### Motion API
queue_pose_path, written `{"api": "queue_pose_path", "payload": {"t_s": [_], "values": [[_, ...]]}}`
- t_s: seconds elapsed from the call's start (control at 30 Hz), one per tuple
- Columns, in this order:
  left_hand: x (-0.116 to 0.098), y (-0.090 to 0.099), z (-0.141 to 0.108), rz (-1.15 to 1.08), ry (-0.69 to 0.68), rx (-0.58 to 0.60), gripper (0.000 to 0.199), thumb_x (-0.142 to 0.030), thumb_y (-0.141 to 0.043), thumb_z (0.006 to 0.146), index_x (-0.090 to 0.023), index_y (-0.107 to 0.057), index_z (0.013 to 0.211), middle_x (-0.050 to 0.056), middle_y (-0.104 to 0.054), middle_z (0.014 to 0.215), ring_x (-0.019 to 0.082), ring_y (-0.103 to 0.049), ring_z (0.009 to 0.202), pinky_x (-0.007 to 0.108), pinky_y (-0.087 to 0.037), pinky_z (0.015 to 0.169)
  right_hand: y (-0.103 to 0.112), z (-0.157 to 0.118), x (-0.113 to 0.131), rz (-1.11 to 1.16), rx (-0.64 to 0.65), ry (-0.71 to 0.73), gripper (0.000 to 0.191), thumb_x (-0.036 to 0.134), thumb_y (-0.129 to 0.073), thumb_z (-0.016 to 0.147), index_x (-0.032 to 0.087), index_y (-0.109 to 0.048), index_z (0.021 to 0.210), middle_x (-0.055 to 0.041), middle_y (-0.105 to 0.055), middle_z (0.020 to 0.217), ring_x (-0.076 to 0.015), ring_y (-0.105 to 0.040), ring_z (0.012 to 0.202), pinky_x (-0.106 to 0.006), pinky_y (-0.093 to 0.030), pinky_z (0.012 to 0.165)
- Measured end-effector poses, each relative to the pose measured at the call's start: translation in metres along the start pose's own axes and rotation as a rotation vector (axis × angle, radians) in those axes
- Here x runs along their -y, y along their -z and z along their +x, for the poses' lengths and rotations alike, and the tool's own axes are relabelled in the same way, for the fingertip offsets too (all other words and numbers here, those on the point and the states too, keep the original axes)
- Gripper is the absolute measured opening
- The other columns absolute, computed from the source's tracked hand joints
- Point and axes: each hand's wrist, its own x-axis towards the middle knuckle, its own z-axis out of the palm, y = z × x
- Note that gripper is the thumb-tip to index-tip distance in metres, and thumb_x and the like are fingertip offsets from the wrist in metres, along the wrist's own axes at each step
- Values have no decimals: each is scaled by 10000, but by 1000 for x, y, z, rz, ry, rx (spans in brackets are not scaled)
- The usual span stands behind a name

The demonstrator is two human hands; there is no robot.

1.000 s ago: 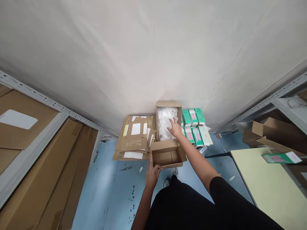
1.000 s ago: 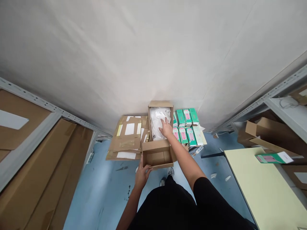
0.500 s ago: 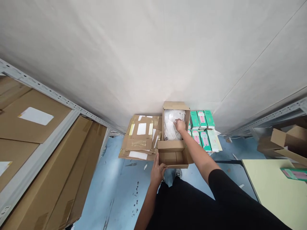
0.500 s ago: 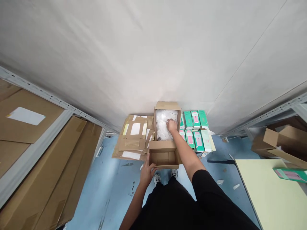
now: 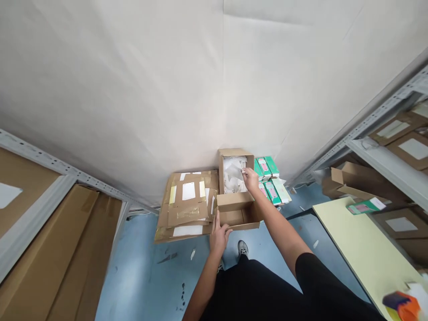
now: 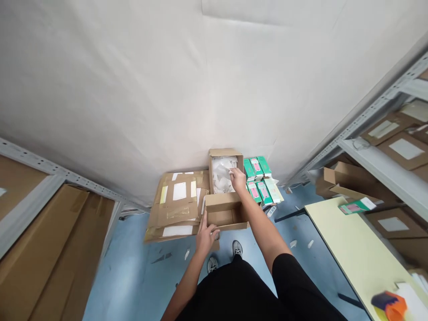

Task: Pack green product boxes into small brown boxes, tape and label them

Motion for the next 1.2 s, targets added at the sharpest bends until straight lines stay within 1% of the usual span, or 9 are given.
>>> {"api": "queue_pose_path", "payload": {"t_s": [0.13,0.23,0.33,0.43,0.5,0.57,0.67,0.83,1.2], "values": [[12,4,4,-39,-31,19,132,-271,-655,938,-232,-754,860,2,-279,1731,356,-383,1532,492,-500,1146,35,-29,26,27,-112,83,352,137,-493,929,228,-754,1147,-87,-775,1128,-250,-702,1100,-373,-558,980],[17,5,4,-74,-58,19,101,-254,-673,920,-233,-757,869,3,-331,1708,366,-375,1533,527,-462,1186,55,-75,45,0,-59,111,360,143,-515,937,238,-750,1193,-83,-774,1160,-253,-700,1129,-379,-551,1008],[15,5,2,-105,-67,8,103,-258,-673,918,-226,-767,892,22,-341,1702,385,-375,1529,551,-450,1192,55,-132,57,-40,135,40,372,165,-526,949,232,-753,1235,-96,-769,1214,-255,-710,1139,-353,-553,992],[5,5,0,-119,-107,0,128,-260,-656,932,-234,-782,924,28,-337,1701,389,-370,1533,561,-454,1184,46,-179,60,-68,439,-158,349,331,-606,974,261,-747,1286,-93,-780,1227,-287,-739,1115,-356,-564,960],[-3,5,-2,-115,-156,12,135,-230,-662,922,-256,-789,960,15,-357,1691,378,-349,1547,570,-442,1194,44,-198,57,-64,614,-267,531,507,-678,936,278,-668,1415,-101,-750,1312,-327,-729,1164,-382,-567,964],[-12,4,-5,-100,-201,30,161,-201,-672,909,-269,-792,991,9,-372,1685,370,-328,1559,574,-438,1199,51,-206,53,-53,671,-309,760,630,-719,874,259,-566,1520,-125,-673,1434,-359,-670,1275,-416,-547,1023],[-28,-4,-10,-77,-238,37,136,-192,-687,901,-250,-791,965,11,-322,1713,368,-338,1555,554,-457,1188,76,-208,40,-50,617,-300,831,614,-771,833,207,-556,1525,-160,-601,1511,-363,-579,1389,-449,-483,1129],[-74,-39,-12,-54,-313,54,97,-170,-707,875,-239,-774,857,2,-211,1751,377,-390,1527,540,-498,1153,143,-223,3,-98,467,-351,617,378,-749,889,158,-622,1451,-190,-603,1497,-342,-553,1411,-458,-462,1158],[-241,-174,-35,-72,-657,242,102,-147,-689,873,-227,-748,898,15,-131,1769,360,-326,1566,552,-484,1173,324,-340,-141,-52,32,-571,536,214,-661,894,187,-625,1428,-160,-649,1428,-311,-563,1375,-475,-439,1182]]}}
